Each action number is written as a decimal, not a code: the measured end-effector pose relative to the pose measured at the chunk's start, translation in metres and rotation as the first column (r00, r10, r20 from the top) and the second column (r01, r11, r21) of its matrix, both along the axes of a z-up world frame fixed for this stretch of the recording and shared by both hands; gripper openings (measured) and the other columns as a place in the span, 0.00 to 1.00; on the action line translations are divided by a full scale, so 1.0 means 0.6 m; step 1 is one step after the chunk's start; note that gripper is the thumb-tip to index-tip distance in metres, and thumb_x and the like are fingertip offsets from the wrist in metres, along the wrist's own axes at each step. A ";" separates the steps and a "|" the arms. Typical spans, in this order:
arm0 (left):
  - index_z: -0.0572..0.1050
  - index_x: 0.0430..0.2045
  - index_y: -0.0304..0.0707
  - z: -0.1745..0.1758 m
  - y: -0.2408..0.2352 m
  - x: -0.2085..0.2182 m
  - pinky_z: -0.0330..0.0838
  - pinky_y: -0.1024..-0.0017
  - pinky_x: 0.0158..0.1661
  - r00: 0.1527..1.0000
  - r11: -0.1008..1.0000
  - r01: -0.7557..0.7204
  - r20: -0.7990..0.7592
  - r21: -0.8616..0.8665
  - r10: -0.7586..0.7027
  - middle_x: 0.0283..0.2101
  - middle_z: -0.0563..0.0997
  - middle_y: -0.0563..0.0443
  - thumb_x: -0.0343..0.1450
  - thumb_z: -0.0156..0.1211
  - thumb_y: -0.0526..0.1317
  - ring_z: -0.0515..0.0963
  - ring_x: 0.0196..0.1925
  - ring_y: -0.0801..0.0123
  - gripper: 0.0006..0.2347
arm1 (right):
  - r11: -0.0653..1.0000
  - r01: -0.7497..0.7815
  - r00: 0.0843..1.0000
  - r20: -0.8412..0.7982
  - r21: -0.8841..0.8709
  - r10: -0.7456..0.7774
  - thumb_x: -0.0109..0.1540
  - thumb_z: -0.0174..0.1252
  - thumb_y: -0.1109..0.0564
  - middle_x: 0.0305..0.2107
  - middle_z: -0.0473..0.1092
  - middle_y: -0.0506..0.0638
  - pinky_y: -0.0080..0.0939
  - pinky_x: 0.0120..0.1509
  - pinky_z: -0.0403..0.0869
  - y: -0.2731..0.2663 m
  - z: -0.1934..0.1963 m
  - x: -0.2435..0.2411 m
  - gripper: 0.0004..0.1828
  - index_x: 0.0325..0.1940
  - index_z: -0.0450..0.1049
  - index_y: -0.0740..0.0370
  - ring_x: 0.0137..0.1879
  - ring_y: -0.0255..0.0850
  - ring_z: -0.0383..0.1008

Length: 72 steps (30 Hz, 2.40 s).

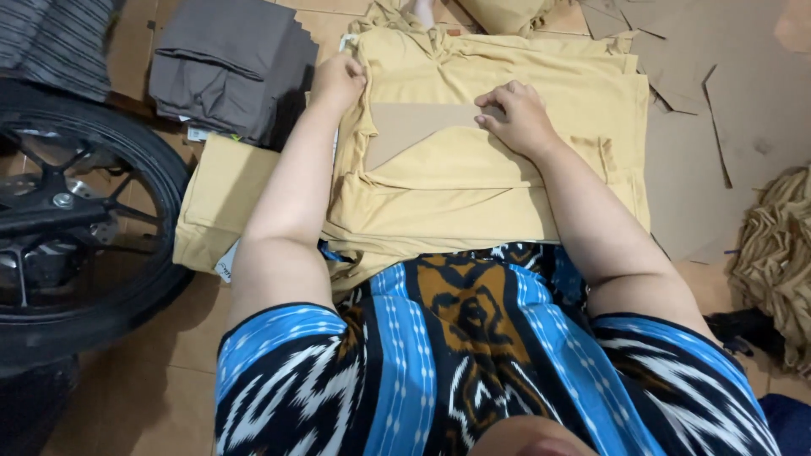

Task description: The person folds several mustard-colored shirts on a tiled floor using a rectangular cardboard piece as a guide. They smooth each shirt, fold the sleeves and sides, then fold the bottom up to create a compact rectangle before stacking the finished items.

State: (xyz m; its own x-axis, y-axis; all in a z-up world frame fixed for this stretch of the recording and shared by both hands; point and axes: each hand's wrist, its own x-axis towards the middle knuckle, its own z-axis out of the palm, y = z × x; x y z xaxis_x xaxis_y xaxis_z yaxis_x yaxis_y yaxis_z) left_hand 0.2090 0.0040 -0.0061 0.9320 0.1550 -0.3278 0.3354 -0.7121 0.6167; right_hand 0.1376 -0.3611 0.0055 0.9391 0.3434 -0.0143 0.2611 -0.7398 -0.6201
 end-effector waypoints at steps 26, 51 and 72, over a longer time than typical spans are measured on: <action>0.81 0.37 0.38 0.012 -0.006 0.119 0.84 0.74 0.49 0.960 0.779 -0.149 -0.277 -0.609 -0.033 0.41 0.87 0.50 0.66 0.71 0.39 0.88 0.45 0.70 0.09 | 1.000 0.010 0.989 0.147 0.013 -0.012 0.61 0.67 0.51 0.50 0.66 0.40 0.56 0.61 0.55 0.005 -0.016 0.002 0.14 0.50 0.80 0.34 0.61 0.49 0.60; 0.74 0.14 0.48 -0.057 0.081 -0.211 0.19 0.46 0.73 0.813 0.863 0.494 0.407 -0.101 -0.417 0.43 0.86 0.48 0.69 0.67 0.44 0.75 0.68 0.55 0.12 | 0.713 -0.142 0.929 0.156 -0.686 0.335 0.68 0.50 0.50 0.30 0.80 0.50 0.67 0.78 0.54 -0.165 0.091 0.000 0.13 0.49 0.78 0.52 0.36 0.56 0.80; 0.78 0.40 0.43 -0.017 0.066 -0.227 0.28 0.38 0.70 0.746 0.857 0.515 0.506 -0.024 -0.434 0.48 0.82 0.55 0.71 0.59 0.42 0.79 0.56 0.57 0.08 | 0.934 0.097 0.893 -0.384 -0.343 -0.234 0.71 0.22 0.39 0.79 0.24 0.49 0.61 0.80 0.22 -0.145 0.197 -0.150 0.36 0.82 0.31 0.49 0.82 0.45 0.17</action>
